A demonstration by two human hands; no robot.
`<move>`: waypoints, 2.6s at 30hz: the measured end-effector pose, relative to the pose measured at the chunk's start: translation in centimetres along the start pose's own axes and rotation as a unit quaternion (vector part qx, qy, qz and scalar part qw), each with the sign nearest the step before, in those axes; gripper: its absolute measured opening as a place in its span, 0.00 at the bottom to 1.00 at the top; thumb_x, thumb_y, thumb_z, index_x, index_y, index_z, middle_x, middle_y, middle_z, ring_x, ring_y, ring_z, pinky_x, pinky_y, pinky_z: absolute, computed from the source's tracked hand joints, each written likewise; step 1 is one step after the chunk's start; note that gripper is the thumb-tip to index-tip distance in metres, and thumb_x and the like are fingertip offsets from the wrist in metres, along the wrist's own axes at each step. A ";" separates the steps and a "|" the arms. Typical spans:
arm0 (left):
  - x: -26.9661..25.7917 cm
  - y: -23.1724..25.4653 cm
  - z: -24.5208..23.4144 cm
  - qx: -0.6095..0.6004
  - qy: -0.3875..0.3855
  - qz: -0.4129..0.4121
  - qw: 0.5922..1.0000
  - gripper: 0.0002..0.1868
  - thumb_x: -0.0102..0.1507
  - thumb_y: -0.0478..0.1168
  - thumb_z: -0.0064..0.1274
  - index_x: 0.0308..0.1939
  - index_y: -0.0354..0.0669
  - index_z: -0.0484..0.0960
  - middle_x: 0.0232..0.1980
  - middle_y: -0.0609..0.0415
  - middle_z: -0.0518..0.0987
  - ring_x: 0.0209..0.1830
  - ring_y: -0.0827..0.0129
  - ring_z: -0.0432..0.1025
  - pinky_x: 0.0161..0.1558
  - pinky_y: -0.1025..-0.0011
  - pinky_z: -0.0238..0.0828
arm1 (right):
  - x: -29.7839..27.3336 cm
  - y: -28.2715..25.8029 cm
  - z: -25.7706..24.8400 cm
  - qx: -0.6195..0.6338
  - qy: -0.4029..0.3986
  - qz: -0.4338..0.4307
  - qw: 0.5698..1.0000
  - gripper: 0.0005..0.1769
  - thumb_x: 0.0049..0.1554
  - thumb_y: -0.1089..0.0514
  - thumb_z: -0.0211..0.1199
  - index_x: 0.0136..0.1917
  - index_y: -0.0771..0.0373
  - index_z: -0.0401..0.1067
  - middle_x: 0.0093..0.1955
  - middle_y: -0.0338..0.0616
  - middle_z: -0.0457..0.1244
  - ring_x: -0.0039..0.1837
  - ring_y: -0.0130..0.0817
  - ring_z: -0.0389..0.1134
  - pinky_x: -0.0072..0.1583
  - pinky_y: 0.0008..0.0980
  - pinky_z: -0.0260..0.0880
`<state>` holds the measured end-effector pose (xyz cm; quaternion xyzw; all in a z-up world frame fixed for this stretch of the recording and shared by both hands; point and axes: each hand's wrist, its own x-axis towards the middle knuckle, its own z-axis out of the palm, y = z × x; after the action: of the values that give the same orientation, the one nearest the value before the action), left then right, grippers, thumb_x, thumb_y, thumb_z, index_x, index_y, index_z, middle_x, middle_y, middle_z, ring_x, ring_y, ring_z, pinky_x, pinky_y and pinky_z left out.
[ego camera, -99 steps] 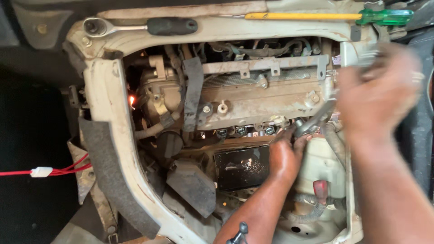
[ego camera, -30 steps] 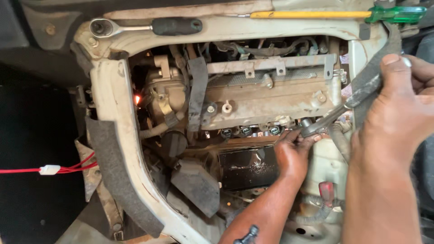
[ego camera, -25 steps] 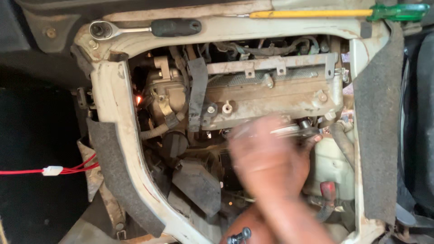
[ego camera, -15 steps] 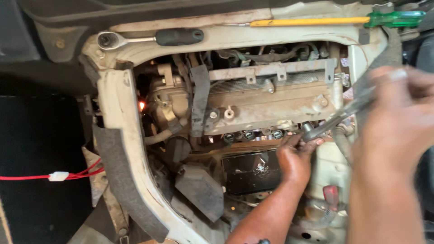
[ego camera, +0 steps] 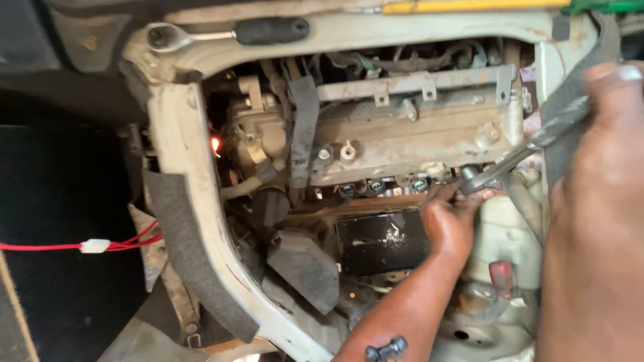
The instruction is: The person works on a vehicle engine using a socket wrench and a metal rod tool, reaching into the engine compartment to loosen or tighten components.
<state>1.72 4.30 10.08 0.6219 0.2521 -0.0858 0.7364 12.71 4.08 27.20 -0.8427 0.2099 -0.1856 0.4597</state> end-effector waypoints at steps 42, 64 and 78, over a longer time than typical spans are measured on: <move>-0.8 -0.6 -0.1 -0.126 -0.033 -0.027 0.991 0.11 0.64 0.36 0.62 0.48 0.34 0.85 0.45 0.51 0.85 0.42 0.66 0.74 0.50 0.63 0.71 | -13.6 4.3 7.0 -0.302 -0.436 -0.322 0.785 0.10 0.52 0.56 0.64 0.47 0.60 0.75 0.50 0.47 0.65 0.55 0.45 0.70 0.59 0.47 0.70; -0.8 -2.3 1.5 -0.038 0.018 -0.052 0.998 0.20 0.60 0.41 0.65 0.54 0.39 0.85 0.43 0.49 0.83 0.39 0.65 0.74 0.44 0.66 0.74 | -4.6 4.4 2.8 -0.405 -0.225 -0.258 0.848 0.09 0.52 0.57 0.62 0.46 0.62 0.75 0.51 0.51 0.66 0.58 0.48 0.68 0.61 0.47 0.68; -0.3 -0.8 0.4 -0.036 0.035 -0.061 0.997 0.24 0.58 0.44 0.65 0.57 0.40 0.84 0.44 0.48 0.84 0.40 0.64 0.74 0.45 0.65 0.74 | -6.5 4.5 4.3 -0.407 -0.248 -0.284 0.832 0.12 0.52 0.56 0.62 0.50 0.62 0.74 0.53 0.52 0.66 0.59 0.50 0.68 0.62 0.50 0.67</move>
<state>1.21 3.73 9.54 0.5811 0.3183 -0.0993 0.7424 8.58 8.29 20.39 -0.9939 -0.1030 0.0093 0.0387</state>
